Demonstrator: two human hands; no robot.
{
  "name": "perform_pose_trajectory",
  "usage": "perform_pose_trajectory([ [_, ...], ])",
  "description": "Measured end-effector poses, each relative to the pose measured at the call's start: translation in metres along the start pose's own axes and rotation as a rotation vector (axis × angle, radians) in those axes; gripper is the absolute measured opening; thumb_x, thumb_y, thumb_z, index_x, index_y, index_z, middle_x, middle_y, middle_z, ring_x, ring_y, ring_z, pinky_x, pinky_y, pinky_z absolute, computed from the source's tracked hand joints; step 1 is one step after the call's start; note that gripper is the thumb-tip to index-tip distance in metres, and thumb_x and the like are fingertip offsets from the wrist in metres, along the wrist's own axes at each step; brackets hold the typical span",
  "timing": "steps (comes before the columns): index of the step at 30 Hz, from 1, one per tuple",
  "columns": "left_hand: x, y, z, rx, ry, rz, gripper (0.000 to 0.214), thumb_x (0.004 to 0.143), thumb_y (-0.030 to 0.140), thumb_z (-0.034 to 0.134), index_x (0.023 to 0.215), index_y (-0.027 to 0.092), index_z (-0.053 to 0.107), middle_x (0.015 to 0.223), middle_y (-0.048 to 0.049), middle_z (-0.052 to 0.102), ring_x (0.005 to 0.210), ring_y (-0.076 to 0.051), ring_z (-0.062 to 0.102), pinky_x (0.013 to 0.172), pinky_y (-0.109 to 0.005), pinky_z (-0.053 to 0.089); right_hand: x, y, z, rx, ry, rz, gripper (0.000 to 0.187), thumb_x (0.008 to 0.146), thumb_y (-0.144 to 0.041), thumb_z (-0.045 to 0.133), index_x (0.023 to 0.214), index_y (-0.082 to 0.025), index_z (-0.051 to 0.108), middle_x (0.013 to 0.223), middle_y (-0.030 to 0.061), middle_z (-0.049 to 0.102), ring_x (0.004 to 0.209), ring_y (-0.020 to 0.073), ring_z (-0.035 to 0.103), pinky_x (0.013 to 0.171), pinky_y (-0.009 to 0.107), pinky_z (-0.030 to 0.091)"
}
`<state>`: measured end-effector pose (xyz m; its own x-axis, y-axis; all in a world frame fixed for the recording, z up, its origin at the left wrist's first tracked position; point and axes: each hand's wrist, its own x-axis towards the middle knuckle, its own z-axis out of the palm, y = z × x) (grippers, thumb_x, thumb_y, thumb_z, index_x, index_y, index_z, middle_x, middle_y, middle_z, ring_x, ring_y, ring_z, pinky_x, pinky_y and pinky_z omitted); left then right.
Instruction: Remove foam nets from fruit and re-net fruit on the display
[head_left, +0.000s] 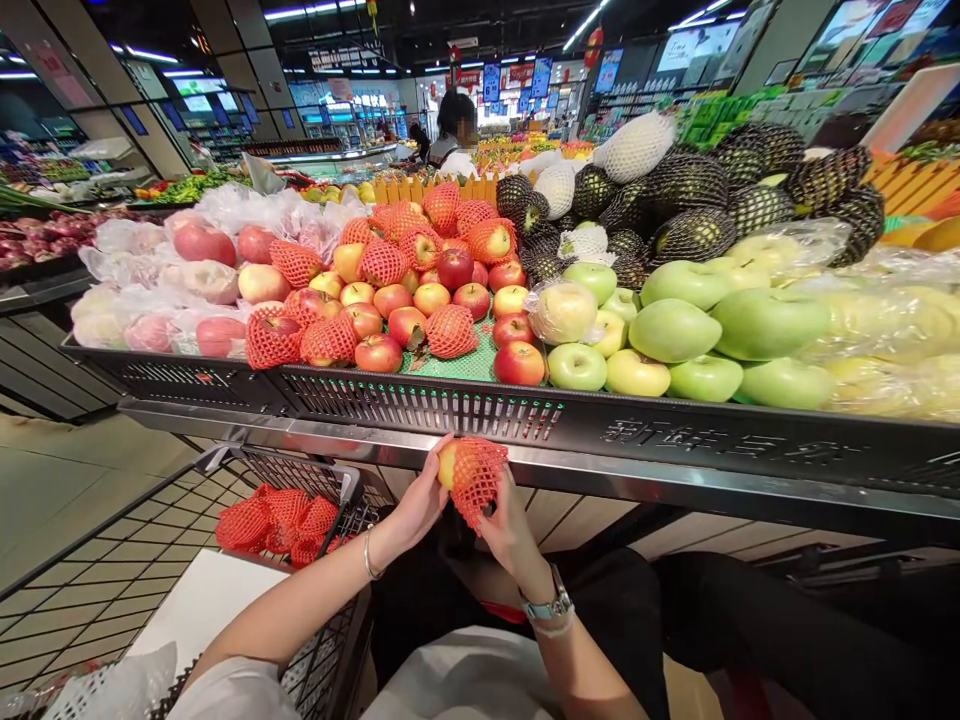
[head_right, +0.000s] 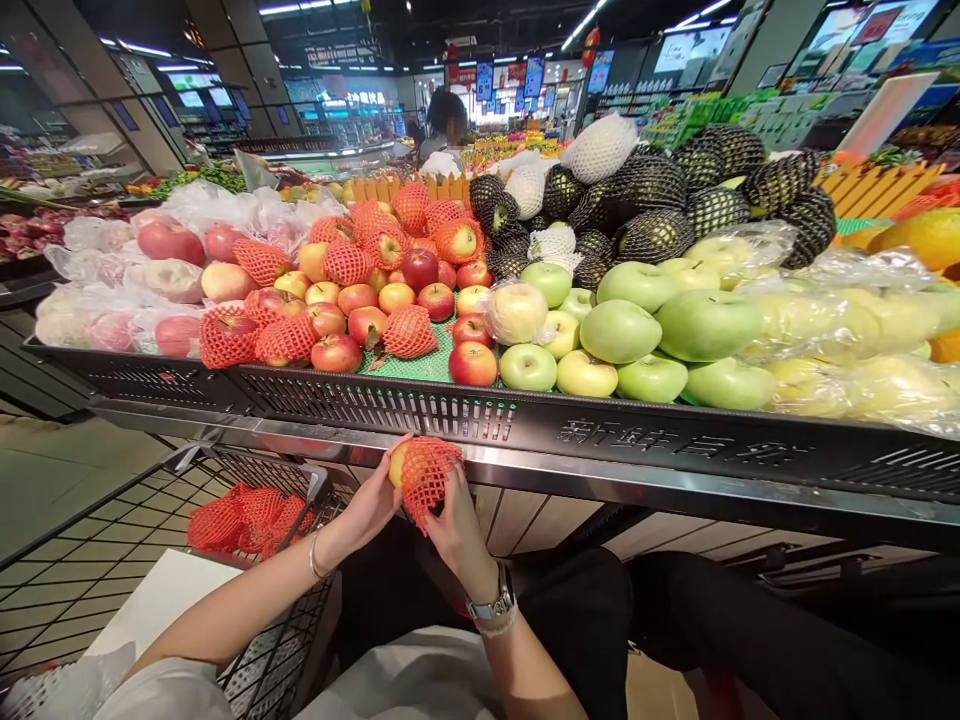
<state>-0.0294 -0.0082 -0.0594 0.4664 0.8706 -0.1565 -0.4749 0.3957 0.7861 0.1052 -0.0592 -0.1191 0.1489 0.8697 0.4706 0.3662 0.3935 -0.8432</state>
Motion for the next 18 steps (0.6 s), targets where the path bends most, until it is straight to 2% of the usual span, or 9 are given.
perform_pose_trajectory([
  [5,0.000,-0.009,-0.007,0.228,-0.107,0.080,0.046,0.081,0.052,0.064,0.119,0.026,0.057,0.136,-0.0038,0.052,0.130,-0.024,0.042,0.114,-0.039,0.024,0.006,-0.009,-0.007,-0.024,-0.056,-0.047,0.067,0.081,-0.018,0.062,0.140,-0.026,0.033,0.141,0.0124,0.042,0.136,0.0297,0.037,0.114,0.056,0.030],
  [8,0.000,-0.010,-0.011,0.310,-0.167,0.063,0.047,0.083,0.051,0.062,0.122,0.026,0.055,0.138,-0.0045,0.050,0.133,-0.025,0.039,0.116,-0.040,0.021,0.005,-0.007,-0.008,-0.028,-0.073,-0.074,0.073,0.080,-0.016,0.063,0.143,-0.027,0.027,0.145,0.0128,0.035,0.139,0.0298,0.032,0.114,0.056,0.030],
  [11,-0.001,-0.010,-0.013,0.356,-0.217,0.050,0.050,0.081,0.051,0.065,0.123,0.025,0.055,0.134,-0.0058,0.052,0.130,-0.025,0.042,0.114,-0.040,0.023,0.003,-0.001,-0.006,-0.055,-0.073,-0.048,0.079,0.077,-0.016,0.065,0.144,-0.026,0.025,0.146,0.0150,0.030,0.140,0.0328,0.030,0.112,0.059,0.032],
  [15,-0.003,-0.008,-0.008,0.261,-0.137,0.040,0.049,0.077,0.050,0.071,0.118,0.026,0.056,0.124,-0.0039,0.057,0.118,-0.022,0.050,0.106,-0.036,0.033,0.000,0.002,-0.002,-0.055,-0.087,-0.044,0.073,0.079,-0.017,0.063,0.143,-0.026,0.028,0.142,0.0142,0.037,0.139,0.0322,0.032,0.112,0.058,0.031],
  [18,-0.006,-0.003,-0.003,0.142,-0.108,0.037,0.045,0.079,0.050,0.068,0.116,0.026,0.057,0.123,-0.0028,0.058,0.110,-0.018,0.054,0.098,-0.031,0.039,-0.003,0.000,-0.004,-0.060,-0.086,-0.062,0.070,0.083,-0.019,0.060,0.144,-0.025,0.025,0.147,0.0144,0.034,0.141,0.0322,0.029,0.114,0.057,0.029],
])
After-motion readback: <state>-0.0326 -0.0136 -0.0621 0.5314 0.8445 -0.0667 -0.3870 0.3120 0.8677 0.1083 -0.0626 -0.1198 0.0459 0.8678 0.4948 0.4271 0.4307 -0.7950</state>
